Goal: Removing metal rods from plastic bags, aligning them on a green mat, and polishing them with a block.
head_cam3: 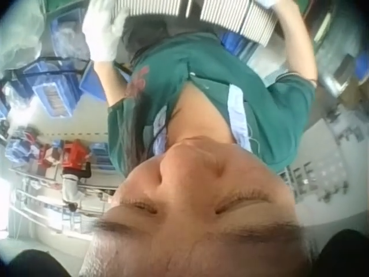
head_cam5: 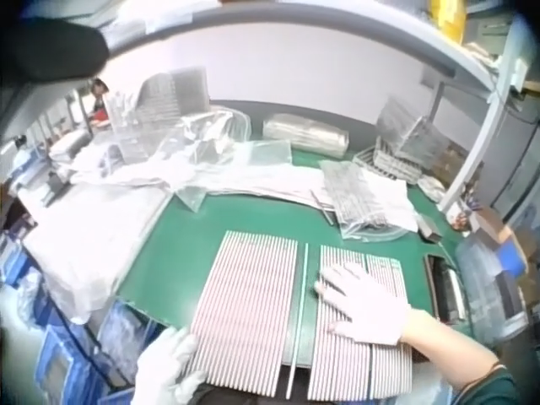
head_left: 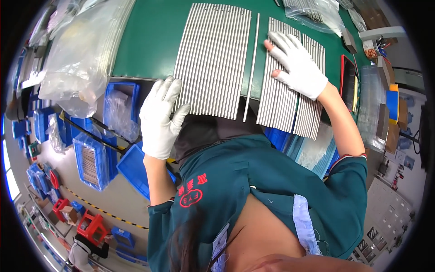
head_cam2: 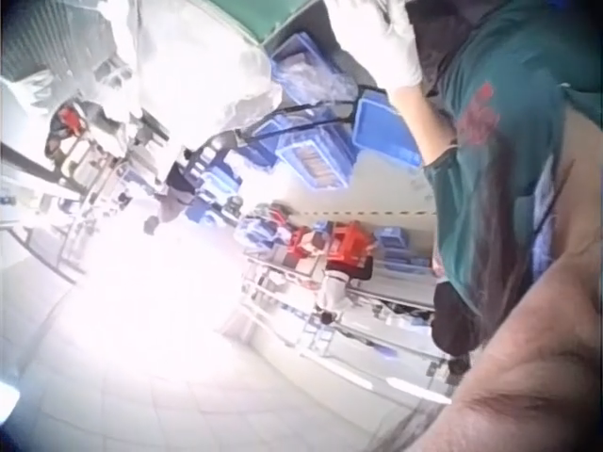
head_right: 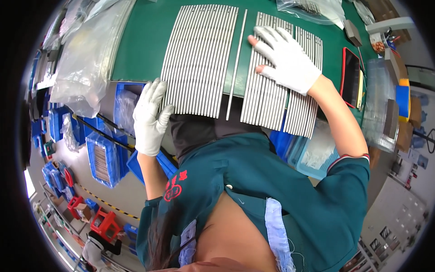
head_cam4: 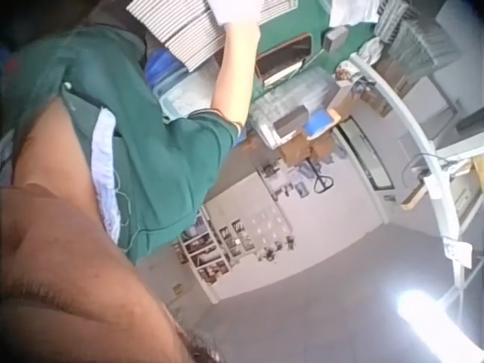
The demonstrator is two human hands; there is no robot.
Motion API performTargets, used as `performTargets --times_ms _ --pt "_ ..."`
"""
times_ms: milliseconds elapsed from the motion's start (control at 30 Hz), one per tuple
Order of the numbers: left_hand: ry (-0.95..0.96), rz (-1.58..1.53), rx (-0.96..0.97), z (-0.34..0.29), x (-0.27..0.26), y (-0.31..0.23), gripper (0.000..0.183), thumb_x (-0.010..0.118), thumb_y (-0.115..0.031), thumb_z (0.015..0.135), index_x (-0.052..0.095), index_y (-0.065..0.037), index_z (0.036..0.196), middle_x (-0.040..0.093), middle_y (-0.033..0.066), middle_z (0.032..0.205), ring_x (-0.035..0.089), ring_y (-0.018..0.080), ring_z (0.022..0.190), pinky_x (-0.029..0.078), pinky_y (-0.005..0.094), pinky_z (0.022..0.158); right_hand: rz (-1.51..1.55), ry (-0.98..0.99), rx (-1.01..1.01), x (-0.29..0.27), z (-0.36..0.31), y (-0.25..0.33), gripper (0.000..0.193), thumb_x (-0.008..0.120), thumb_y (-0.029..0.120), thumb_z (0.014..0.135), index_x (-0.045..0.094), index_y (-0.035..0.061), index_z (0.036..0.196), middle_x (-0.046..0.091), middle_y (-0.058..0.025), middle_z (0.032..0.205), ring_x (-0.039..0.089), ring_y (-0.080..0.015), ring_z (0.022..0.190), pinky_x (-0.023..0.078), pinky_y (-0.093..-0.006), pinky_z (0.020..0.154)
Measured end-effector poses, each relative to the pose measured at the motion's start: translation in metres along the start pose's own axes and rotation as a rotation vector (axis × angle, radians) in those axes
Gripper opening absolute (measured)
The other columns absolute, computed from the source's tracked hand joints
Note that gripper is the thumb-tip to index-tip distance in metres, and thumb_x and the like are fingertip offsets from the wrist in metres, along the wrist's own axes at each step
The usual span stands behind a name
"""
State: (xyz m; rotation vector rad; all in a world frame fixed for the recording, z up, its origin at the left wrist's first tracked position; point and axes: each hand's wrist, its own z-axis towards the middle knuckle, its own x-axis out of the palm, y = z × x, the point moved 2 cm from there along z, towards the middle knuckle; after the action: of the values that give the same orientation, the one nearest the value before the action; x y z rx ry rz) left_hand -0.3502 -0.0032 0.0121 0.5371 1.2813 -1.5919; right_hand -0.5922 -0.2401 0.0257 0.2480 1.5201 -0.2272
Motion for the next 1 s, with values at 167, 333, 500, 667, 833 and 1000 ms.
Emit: performTargets --times_ms 167,333,500,667,833,1000 --pt "-0.053 0.022 -0.025 -0.008 -0.003 0.003 0.039 0.064 -0.023 0.087 0.062 -0.006 0.122 0.062 0.0153 0.122 0.055 0.0381 0.117 0.043 0.0438 0.099 0.018 -0.086 -0.072 -0.008 0.027 0.012 0.067 0.048 0.045 0.091 0.035 0.0092 0.147 0.035 -0.0205 0.148 0.031 -0.0367 0.138 0.021 -0.0460 0.116" --pt "-0.140 0.017 -0.109 -0.021 -0.010 0.008 0.034 0.061 -0.014 0.089 0.063 -0.005 0.122 0.063 0.0150 0.121 0.056 0.0375 0.116 0.044 0.0434 0.099 -0.008 -0.234 -0.366 0.003 0.103 0.058 0.063 0.046 0.048 0.094 0.040 0.0092 0.143 0.042 -0.0171 0.144 0.038 -0.0307 0.135 0.025 -0.0443 0.114" --pt "-0.132 0.045 -0.161 -0.034 -0.011 0.014 0.035 0.062 -0.013 0.088 0.063 -0.007 0.122 0.064 0.0149 0.120 0.057 0.0369 0.115 0.044 0.0429 0.098 0.046 -0.264 -0.425 0.017 0.145 0.082 0.063 0.040 0.053 0.096 0.043 0.0105 0.142 0.044 -0.0147 0.144 0.036 -0.0282 0.137 0.023 -0.0445 0.116" --pt "-0.129 0.068 -0.175 -0.037 -0.008 0.017 0.036 0.063 -0.014 0.088 0.062 -0.007 0.123 0.064 0.0139 0.119 0.057 0.0359 0.115 0.045 0.0427 0.097 0.053 -0.168 -0.425 0.019 0.133 0.075 0.064 0.039 0.053 0.095 0.047 0.0073 0.139 0.044 -0.0154 0.145 0.036 -0.0311 0.137 0.021 -0.0466 0.116" --pt "-0.094 0.054 -0.177 -0.027 -0.008 0.016 0.033 0.063 -0.007 0.088 0.062 -0.003 0.120 0.064 0.0133 0.121 0.057 0.0344 0.119 0.043 0.0413 0.102 0.008 -0.109 -0.418 0.011 0.108 0.061 0.061 0.043 0.050 0.094 0.047 0.0107 0.140 0.043 -0.0121 0.146 0.036 -0.0275 0.138 0.021 -0.0452 0.116" --pt "-0.124 0.056 -0.136 -0.022 -0.002 0.018 0.035 0.063 -0.013 0.086 0.062 -0.007 0.120 0.065 0.0129 0.117 0.058 0.0360 0.112 0.046 0.0428 0.096 -0.004 -0.060 -0.434 0.010 0.094 0.052 0.063 0.043 0.051 0.093 0.044 0.0102 0.142 0.041 -0.0130 0.147 0.035 -0.0294 0.138 0.020 -0.0475 0.116"
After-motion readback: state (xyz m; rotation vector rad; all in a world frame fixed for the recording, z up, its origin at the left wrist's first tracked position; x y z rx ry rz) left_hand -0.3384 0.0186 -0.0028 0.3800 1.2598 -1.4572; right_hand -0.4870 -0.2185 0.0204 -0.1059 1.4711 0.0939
